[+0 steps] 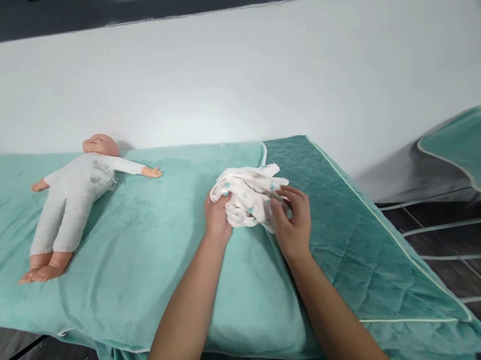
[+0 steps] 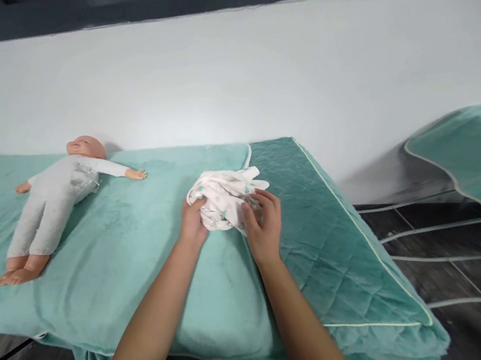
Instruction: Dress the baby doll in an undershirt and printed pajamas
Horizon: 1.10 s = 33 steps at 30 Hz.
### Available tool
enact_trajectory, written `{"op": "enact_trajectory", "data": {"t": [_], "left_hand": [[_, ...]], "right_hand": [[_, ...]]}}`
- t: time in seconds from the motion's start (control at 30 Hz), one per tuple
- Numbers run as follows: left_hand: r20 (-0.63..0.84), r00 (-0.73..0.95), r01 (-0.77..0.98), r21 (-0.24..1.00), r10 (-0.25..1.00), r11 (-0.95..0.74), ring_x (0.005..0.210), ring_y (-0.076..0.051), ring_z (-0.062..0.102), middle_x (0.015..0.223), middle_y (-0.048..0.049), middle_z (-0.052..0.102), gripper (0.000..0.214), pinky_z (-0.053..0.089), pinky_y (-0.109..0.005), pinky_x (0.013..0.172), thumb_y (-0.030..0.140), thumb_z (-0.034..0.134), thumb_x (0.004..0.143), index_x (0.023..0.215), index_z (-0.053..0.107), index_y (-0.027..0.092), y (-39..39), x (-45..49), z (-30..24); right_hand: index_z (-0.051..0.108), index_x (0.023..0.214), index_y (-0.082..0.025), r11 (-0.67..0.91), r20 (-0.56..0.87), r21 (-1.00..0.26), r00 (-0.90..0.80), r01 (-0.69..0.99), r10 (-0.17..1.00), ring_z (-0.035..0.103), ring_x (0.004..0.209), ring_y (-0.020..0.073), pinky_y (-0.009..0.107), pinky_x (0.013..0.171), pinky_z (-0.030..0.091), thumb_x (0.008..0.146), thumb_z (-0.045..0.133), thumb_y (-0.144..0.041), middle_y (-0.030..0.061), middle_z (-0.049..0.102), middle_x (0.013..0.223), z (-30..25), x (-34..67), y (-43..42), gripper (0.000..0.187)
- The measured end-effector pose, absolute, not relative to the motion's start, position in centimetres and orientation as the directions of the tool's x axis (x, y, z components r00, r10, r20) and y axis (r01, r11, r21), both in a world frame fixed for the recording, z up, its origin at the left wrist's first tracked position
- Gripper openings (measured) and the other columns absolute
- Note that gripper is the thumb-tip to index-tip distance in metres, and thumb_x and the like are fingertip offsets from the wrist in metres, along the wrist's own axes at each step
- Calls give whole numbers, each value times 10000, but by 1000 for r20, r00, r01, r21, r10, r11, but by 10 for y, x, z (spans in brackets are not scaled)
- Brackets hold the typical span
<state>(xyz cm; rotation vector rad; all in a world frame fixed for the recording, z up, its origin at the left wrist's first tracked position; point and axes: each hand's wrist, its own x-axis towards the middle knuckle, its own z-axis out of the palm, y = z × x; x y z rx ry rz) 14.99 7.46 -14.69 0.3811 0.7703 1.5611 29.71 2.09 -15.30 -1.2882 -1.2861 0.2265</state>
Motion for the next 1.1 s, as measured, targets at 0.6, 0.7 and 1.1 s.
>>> {"op": "enact_trajectory", "data": {"t": [0.6,0.7,1.1], "left_hand": [[-233,57,-916,374,971,144,1230,-298,685,1132,-116,788,441,506,-463,1114,172,571,761,1170,733,132,88,121,-136],[-218,25,-923,370,976,106,1229,-289,686,1125,-107,791,441,515,-463,1103,169,552,783,1187,727,144,90,119,-137],[-218,12,-892,439,976,109,1214,-310,690,1132,-119,786,457,519,-457,1089,188,633,688,1133,720,136,87,123,-136]], "right_hand": [[684,923,-230,-219,-140,-547,169,808,976,648,741,233,317,641,395,859,560,-514,39,733,813,-140,348,-7,316],[664,782,-220,-176,-157,-617,99,767,983,639,723,231,328,657,422,832,530,-585,28,701,736,-137,364,-12,391],[661,1002,-228,6,228,-674,200,739,953,683,913,263,417,767,555,900,603,-521,99,700,1047,-140,375,-70,315]]}}
